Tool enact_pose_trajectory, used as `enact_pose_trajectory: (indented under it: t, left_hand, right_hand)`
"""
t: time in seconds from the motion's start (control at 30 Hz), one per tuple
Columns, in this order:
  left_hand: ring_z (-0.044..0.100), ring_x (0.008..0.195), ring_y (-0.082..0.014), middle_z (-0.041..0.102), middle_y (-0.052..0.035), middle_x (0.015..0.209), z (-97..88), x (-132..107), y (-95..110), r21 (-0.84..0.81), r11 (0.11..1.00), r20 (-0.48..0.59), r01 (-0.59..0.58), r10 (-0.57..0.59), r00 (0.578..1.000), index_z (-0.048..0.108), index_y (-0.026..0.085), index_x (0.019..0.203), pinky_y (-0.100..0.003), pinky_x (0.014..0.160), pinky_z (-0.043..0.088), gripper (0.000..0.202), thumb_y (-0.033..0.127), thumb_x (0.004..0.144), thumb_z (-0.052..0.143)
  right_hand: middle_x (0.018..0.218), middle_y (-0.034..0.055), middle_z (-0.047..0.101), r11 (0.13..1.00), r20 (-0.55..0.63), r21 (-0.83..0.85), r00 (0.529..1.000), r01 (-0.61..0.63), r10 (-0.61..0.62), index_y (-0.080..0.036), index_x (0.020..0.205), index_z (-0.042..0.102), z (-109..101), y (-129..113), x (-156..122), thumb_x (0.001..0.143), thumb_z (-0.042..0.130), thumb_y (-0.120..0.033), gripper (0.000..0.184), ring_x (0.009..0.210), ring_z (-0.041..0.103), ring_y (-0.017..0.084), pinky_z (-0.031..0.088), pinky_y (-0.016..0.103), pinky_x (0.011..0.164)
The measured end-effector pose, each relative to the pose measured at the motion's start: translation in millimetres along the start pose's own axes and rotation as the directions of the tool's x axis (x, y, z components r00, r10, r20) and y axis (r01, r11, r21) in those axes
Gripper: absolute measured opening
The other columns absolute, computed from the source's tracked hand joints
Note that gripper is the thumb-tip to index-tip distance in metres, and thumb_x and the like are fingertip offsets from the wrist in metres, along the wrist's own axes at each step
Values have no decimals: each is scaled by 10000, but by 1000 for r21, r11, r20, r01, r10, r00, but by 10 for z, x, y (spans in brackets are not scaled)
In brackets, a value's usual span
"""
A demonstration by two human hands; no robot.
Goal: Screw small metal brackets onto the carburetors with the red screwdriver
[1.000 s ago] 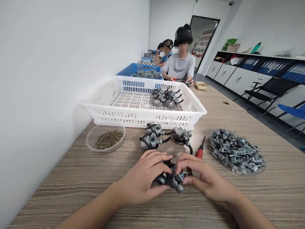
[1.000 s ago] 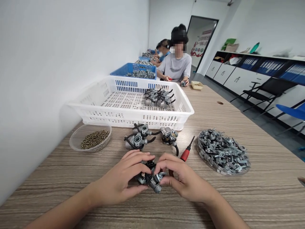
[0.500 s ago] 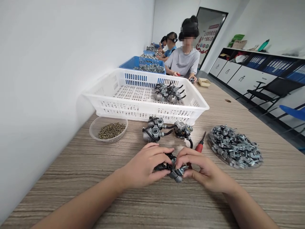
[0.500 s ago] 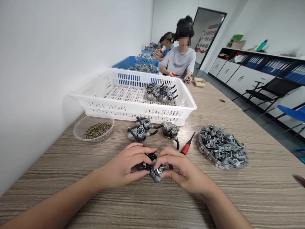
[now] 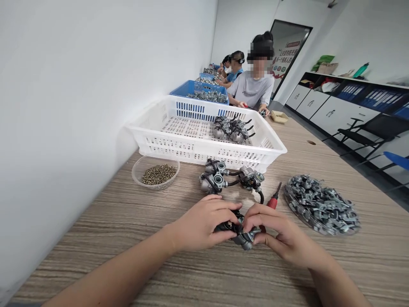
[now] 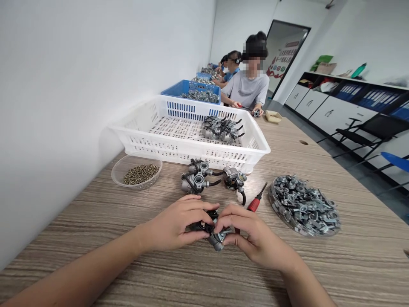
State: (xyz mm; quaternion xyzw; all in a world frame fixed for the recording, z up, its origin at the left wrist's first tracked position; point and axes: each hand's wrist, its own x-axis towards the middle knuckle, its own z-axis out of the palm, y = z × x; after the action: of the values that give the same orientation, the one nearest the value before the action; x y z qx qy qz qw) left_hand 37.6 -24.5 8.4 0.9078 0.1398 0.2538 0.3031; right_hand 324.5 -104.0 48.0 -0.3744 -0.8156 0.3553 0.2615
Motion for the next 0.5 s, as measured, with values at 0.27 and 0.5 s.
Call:
enact_pose_trajectory:
  t: [0.27,0.5]
  left_hand:
    - [729,1475,-301,771,-119,1574,76,-15,-39,8,1000,-66,-16,16,998,802,238,1241,-491,1346,419,200,334,1068,831]
    - [784,1376,-287,754,-163,1584,-72,4,49,123,986,-129,-114,130,983,821,192,1202,-421,1195,606,230,323,1021,767]
  right_hand:
    - [1214,49,725,1000,-23,-20,999,22,-23,-333,1276,773,29,38,-12,1145,713,-224,181,1115,725,185,583,266,1023]
    - [1130,45,777,999,-72,-38,997,-5,2,-358,1225,798,64,99,18,1151,704,-381,121,1011,791,197,643,243,924]
